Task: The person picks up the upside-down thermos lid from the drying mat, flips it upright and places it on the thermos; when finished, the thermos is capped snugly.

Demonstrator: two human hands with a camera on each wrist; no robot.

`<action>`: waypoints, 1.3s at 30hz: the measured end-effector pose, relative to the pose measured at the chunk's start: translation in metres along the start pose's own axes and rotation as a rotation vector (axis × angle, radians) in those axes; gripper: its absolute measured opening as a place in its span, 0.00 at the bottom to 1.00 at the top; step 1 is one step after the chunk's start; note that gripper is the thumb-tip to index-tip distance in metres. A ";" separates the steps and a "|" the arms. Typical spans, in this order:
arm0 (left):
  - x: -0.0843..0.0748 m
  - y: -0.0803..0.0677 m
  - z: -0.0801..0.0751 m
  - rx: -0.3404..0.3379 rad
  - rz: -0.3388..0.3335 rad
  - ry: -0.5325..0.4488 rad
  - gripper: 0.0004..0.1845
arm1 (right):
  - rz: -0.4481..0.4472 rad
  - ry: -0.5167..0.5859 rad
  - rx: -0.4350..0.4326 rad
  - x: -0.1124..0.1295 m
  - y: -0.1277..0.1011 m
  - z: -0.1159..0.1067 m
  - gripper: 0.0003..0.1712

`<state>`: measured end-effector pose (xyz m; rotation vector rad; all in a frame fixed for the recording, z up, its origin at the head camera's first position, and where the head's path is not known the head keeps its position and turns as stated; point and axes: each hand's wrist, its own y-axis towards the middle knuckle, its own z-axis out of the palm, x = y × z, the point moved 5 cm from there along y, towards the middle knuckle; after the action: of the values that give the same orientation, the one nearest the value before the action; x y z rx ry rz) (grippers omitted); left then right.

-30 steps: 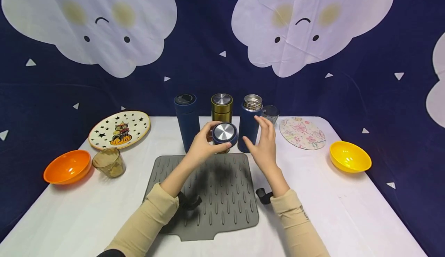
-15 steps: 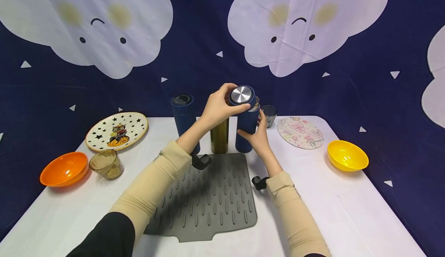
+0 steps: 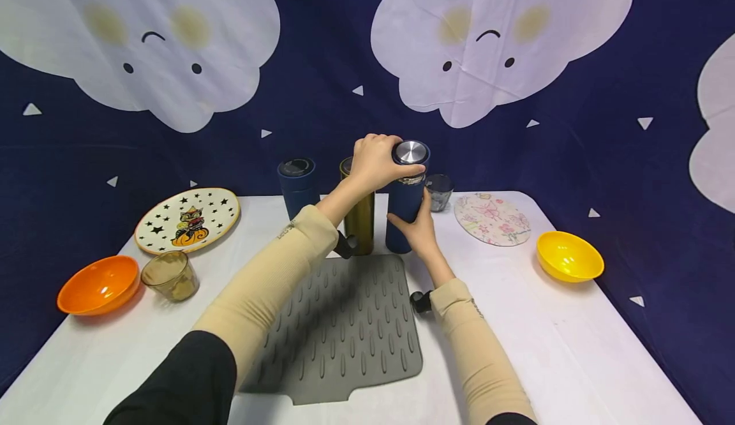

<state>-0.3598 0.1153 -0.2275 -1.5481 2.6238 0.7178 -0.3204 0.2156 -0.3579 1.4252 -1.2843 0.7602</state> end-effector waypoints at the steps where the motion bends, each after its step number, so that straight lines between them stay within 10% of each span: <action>1: 0.000 0.001 0.001 0.009 -0.008 0.009 0.39 | -0.001 -0.001 -0.001 0.000 0.000 0.000 0.54; 10: 0.002 0.003 0.007 0.055 -0.066 0.085 0.36 | -0.011 0.013 0.008 0.000 0.001 0.003 0.53; 39: -0.002 0.010 0.010 0.244 0.108 0.043 0.28 | -0.035 -0.066 0.018 -0.032 0.015 -0.001 0.58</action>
<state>-0.3688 0.1250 -0.2317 -1.3795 2.7204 0.3536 -0.3416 0.2277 -0.3827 1.4947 -1.3024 0.7078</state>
